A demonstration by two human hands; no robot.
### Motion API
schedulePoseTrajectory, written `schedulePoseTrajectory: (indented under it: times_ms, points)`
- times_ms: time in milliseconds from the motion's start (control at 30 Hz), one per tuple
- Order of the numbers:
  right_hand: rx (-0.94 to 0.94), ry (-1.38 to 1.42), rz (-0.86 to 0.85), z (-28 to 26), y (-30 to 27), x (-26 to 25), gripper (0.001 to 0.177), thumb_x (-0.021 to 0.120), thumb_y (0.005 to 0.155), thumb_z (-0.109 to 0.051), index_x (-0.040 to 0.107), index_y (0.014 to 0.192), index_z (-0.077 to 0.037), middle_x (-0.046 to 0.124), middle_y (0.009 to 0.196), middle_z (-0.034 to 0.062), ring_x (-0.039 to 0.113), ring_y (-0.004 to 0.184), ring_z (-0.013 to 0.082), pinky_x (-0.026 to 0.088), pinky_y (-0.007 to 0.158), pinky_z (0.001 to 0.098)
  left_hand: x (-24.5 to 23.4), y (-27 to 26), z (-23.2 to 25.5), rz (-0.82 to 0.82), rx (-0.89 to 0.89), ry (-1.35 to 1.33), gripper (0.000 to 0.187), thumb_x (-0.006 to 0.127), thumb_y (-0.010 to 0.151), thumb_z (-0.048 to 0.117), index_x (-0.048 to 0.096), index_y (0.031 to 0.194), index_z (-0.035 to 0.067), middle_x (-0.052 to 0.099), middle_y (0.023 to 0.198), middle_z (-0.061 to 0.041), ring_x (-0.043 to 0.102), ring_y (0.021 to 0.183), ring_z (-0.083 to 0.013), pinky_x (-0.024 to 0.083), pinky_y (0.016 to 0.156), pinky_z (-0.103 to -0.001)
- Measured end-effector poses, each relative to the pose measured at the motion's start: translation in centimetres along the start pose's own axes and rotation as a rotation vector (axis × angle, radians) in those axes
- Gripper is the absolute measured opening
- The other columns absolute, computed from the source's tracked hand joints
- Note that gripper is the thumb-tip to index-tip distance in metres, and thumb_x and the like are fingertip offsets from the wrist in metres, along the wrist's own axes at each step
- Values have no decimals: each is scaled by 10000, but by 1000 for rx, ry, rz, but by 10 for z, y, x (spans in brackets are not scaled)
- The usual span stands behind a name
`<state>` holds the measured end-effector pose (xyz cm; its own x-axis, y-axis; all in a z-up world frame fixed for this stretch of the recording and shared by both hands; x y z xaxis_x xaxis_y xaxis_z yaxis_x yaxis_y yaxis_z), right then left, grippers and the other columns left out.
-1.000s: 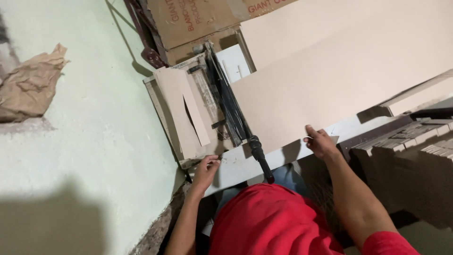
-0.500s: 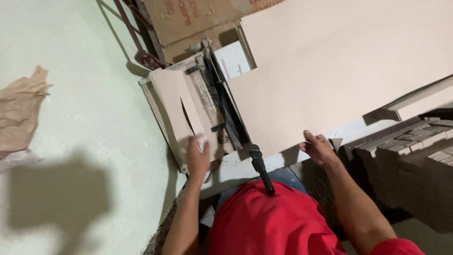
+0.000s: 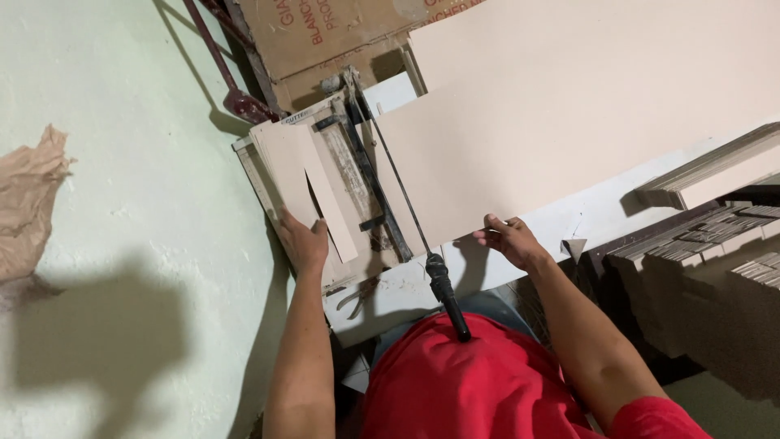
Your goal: Using a manual paper cutter to cut cardboard sheets into smaller pieces
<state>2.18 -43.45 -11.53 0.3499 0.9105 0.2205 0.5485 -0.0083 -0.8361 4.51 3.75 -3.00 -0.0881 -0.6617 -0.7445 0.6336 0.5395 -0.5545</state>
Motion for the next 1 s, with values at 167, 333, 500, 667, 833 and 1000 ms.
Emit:
schedulePoseTrajectory:
  times_ms: [167, 333, 500, 667, 833, 1000]
  points:
    - [2, -56, 11, -8, 3, 9, 529, 700, 1004, -201, 292, 1223, 55, 627, 954, 155, 739, 853, 324, 668, 828, 499, 2, -7, 2, -61, -2, -56, 886, 584, 996, 323, 0, 1638, 146, 183, 1640, -215, 290, 1497, -432, 327, 1218, -578]
    - [-13, -118, -12, -19, 12, 24, 428, 700, 1009, -225, 377, 1136, 25, 656, 963, 142, 735, 895, 311, 648, 866, 511, 11, 2, -11, -88, -5, -42, 906, 582, 1005, 318, -44, 1639, 151, 193, 1644, -212, 296, 1505, -399, 340, 1221, -549]
    - [-10, -234, 4, -30, 10, 32, 283, 701, 1013, -282, 629, 1036, -10, 718, 970, 100, 743, 938, 277, 633, 888, 503, 16, 2, -11, -104, -36, 5, 883, 546, 1033, 307, -82, 1635, 153, 248, 1625, -250, 327, 1497, -400, 383, 1188, -540]
    - [8, -272, 38, -29, 9, 31, 351, 707, 1010, -303, 665, 1141, 21, 689, 1010, 115, 716, 1003, 297, 608, 945, 536, 5, -9, 3, -126, -29, 9, 851, 514, 1052, 277, -103, 1623, 144, 249, 1607, -303, 384, 1456, -438, 409, 1163, -576]
    - [36, -387, 69, -33, 4, 30, 597, 713, 1007, -407, 544, 1288, 93, 708, 1104, 214, 717, 1047, 325, 590, 953, 529, 14, 2, -10, -113, 14, -8, 885, 546, 1035, 266, -95, 1625, 108, 146, 1668, -266, 209, 1537, -421, 325, 1228, -567]
    - [52, -379, 102, -28, 9, 28, 664, 707, 1013, -416, 468, 1364, 95, 702, 1140, 234, 720, 1050, 334, 594, 953, 530, 12, -1, -12, -113, -17, -25, 944, 604, 1004, 248, -96, 1628, 139, 228, 1622, -298, 439, 1429, -397, 408, 1179, -577]
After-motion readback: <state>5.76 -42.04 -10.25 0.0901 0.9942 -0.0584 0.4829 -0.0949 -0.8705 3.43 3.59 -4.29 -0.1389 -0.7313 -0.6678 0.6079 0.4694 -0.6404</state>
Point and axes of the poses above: each hand's wrist, its own y-axis towards the middle knuckle, its own x-axis out of the palm, z = x × y, the point moved 8 cm from there along y, towards the middle knuckle
